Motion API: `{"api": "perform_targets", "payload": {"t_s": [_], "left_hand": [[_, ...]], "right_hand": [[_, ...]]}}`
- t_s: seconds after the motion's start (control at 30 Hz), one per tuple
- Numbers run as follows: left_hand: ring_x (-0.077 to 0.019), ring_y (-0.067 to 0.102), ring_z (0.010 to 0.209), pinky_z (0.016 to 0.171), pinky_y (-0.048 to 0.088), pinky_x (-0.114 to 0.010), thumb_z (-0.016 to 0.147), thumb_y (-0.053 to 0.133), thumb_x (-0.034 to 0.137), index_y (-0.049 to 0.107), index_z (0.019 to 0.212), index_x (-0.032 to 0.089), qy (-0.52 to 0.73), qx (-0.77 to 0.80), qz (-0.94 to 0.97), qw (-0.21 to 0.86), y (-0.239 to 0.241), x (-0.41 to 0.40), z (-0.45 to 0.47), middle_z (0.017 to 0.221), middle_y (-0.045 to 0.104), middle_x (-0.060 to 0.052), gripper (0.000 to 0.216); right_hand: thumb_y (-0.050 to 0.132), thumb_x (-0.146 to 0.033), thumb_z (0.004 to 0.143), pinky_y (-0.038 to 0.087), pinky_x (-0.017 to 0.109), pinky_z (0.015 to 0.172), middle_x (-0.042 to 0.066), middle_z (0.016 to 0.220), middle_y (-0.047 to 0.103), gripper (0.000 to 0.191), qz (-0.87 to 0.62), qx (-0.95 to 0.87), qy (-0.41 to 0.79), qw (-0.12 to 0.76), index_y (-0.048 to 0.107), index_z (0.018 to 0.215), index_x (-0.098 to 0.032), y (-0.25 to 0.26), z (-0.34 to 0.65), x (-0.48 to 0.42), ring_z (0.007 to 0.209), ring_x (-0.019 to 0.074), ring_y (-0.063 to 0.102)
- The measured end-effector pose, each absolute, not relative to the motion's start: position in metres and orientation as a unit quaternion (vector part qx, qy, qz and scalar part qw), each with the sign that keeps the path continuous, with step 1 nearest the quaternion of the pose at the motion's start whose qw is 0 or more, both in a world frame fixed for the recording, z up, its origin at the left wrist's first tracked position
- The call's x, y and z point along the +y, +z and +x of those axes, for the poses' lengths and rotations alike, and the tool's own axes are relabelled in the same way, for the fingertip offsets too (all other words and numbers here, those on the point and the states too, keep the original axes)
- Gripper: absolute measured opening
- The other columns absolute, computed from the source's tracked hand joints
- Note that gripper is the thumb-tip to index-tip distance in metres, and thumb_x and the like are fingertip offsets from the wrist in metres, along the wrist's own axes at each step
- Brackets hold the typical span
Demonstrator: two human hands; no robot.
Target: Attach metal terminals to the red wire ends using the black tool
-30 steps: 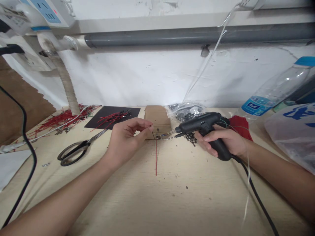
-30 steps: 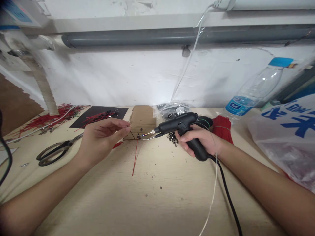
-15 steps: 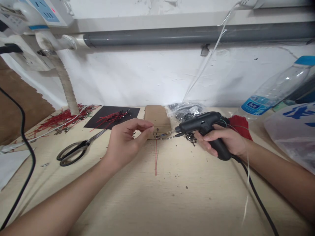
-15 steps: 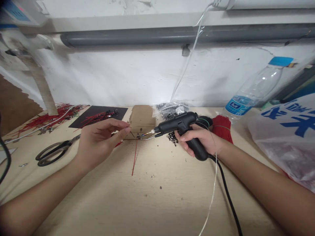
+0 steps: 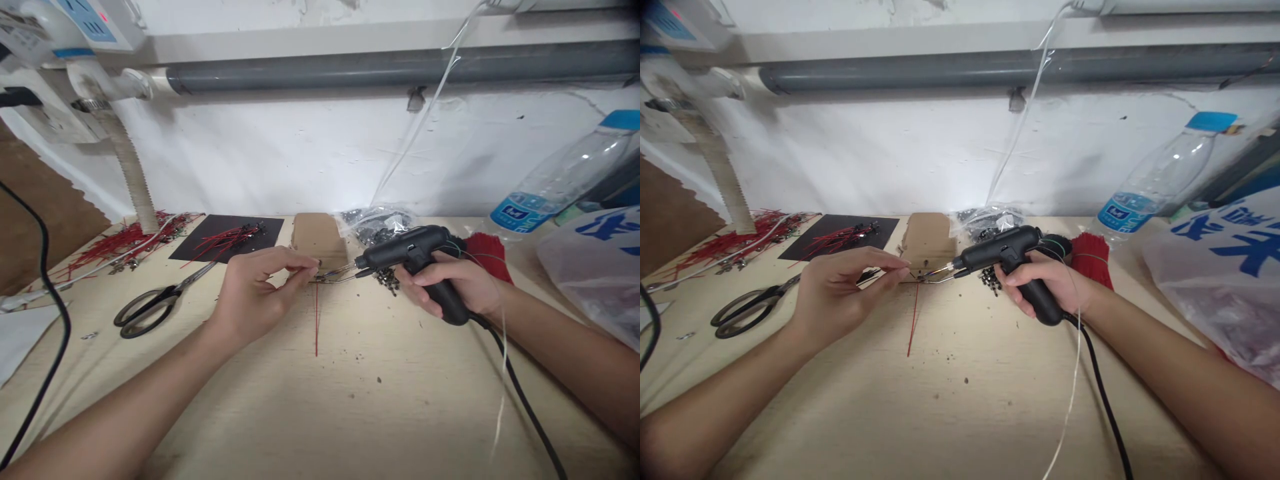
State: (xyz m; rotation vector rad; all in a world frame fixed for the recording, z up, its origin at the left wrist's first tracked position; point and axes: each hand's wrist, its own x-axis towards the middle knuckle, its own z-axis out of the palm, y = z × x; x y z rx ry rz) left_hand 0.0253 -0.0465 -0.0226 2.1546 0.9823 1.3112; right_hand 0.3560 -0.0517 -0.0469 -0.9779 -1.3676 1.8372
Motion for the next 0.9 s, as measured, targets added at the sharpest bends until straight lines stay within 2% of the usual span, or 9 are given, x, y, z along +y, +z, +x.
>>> {"api": "perform_targets", "payload": {"t_s": [0.4, 0.73, 0.9], "left_hand": [[-0.0207, 0.075, 0.080, 0.071, 0.058, -0.035, 0.089, 0.077, 0.021, 0.081, 0.091, 0.025, 0.463, 0.364, 0.770, 0.243, -0.0234, -0.0478, 0.0270, 0.090, 0.082, -0.003, 0.006], [-0.0183, 0.075, 0.082, 0.072, 0.056, -0.032, 0.090, 0.076, 0.017, 0.080, 0.094, 0.024, 0.457, 0.350, 0.786, 0.224, -0.0247, -0.0474, 0.0250, 0.091, 0.081, -0.002, 0.009], [-0.0205, 0.075, 0.084, 0.073, 0.056, -0.034, 0.090, 0.076, 0.018, 0.080, 0.095, 0.025, 0.453, 0.353, 0.786, 0.229, -0.0255, -0.0460, 0.0253, 0.093, 0.082, -0.003, 0.009]], "right_hand": [[0.069, -0.027, 0.083, 0.038, 0.024, 0.040, 0.001, 0.061, 0.063, 0.009, -0.365, -0.520, 0.704, 0.316, 0.066, 0.083, -0.019, -0.0476, 0.3575, -0.0509, 0.043, 0.0134, 0.053], [0.068, -0.026, 0.083, 0.039, 0.024, 0.042, 0.001, 0.060, 0.063, 0.009, -0.358, -0.518, 0.712, 0.311, 0.066, 0.081, -0.018, -0.0459, 0.3570, -0.0505, 0.044, 0.0133, 0.055], [0.068, -0.026, 0.083, 0.039, 0.024, 0.042, 0.001, 0.061, 0.063, 0.009, -0.361, -0.516, 0.712, 0.311, 0.066, 0.083, -0.018, -0.0459, 0.3573, -0.0503, 0.044, 0.0137, 0.055]]}}
